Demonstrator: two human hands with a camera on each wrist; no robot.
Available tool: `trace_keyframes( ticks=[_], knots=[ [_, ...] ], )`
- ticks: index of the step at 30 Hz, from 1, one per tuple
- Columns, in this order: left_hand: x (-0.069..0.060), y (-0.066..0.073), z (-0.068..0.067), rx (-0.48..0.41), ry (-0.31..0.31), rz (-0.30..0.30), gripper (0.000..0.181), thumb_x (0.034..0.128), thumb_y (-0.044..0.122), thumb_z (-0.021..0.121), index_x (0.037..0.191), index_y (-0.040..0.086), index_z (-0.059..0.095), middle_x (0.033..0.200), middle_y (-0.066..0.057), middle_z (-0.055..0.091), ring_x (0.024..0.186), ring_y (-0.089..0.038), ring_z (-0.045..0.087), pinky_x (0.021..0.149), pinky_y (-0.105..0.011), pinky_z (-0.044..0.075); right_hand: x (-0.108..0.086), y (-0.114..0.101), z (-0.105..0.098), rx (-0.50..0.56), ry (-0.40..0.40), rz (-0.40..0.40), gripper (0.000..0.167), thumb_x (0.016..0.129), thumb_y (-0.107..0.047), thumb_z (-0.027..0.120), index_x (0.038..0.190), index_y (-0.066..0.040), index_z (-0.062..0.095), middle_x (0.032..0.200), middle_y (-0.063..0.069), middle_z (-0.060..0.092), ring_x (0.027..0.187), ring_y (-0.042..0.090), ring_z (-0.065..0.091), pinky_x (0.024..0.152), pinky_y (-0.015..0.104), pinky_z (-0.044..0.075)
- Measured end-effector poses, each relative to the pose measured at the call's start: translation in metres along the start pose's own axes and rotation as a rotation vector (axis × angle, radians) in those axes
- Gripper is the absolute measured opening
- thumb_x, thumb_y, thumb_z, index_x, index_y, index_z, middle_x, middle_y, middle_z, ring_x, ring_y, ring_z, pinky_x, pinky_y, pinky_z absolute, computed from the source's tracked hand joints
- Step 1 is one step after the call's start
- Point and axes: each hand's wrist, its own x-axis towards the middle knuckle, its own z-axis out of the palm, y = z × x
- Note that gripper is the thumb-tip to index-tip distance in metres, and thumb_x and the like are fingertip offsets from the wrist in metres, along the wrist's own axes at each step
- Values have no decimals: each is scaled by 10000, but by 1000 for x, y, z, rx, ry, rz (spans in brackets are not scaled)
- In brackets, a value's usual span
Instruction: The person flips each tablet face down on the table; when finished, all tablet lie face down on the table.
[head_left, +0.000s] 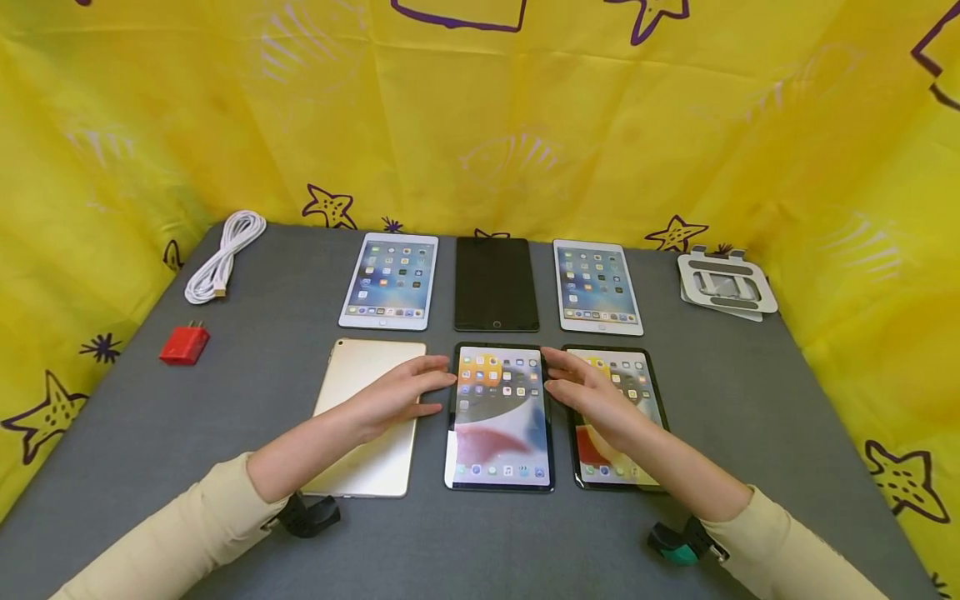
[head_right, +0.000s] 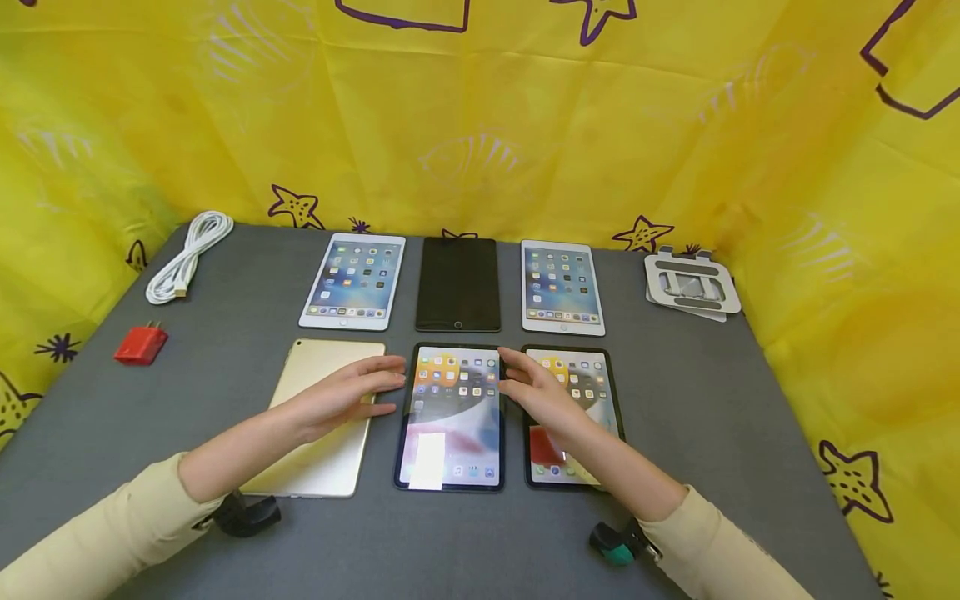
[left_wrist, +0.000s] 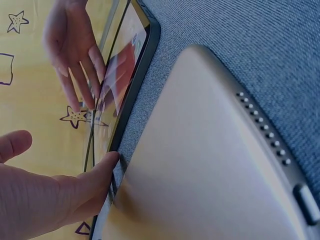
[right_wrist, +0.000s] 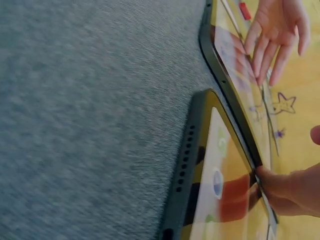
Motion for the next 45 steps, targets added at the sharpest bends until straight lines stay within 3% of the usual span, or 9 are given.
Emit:
trace_keyframes(
  ticks=[13,24,38,42,45],
  knots=[
    [1,-2,-1,-106,-25,-8,616,993,139,497,1471,-117,205,1514,-280,249,1400,-373,277,1103,-486,321,-4,5,2,154,-44,24,639,973,-40,481,1526,37,170,1565,252,178,1444,363,183,1133,462,246],
    [8,0,-3,-169,-8,-2,543,1007,74,414,1436,-184,202,1504,-313,244,1399,-403,268,1125,-459,290,-5,4,4,179,-47,14,643,969,-29,474,1516,72,151,1559,289,149,1448,383,157,1139,473,219],
    [6,6,-6,-172,-26,-15,537,997,5,401,1437,-203,174,1500,-337,220,1385,-409,290,1124,-458,289,-3,2,7,188,-41,44,637,964,-35,462,1510,86,157,1551,308,142,1433,400,196,1128,459,249],
    [7,6,-6,-178,0,-24,521,983,-21,419,1441,-180,227,1499,-313,258,1329,-372,363,1102,-461,328,-2,2,9,187,-27,60,612,970,-32,459,1505,86,185,1540,310,177,1412,406,246,1122,458,266],
    [5,8,-7,-177,11,4,503,968,-47,437,1429,-171,281,1488,-293,301,1201,-277,481,1062,-422,392,-1,1,10,198,-21,72,595,975,-28,462,1500,85,206,1533,307,205,1407,397,260,1120,453,276]
  ],
)
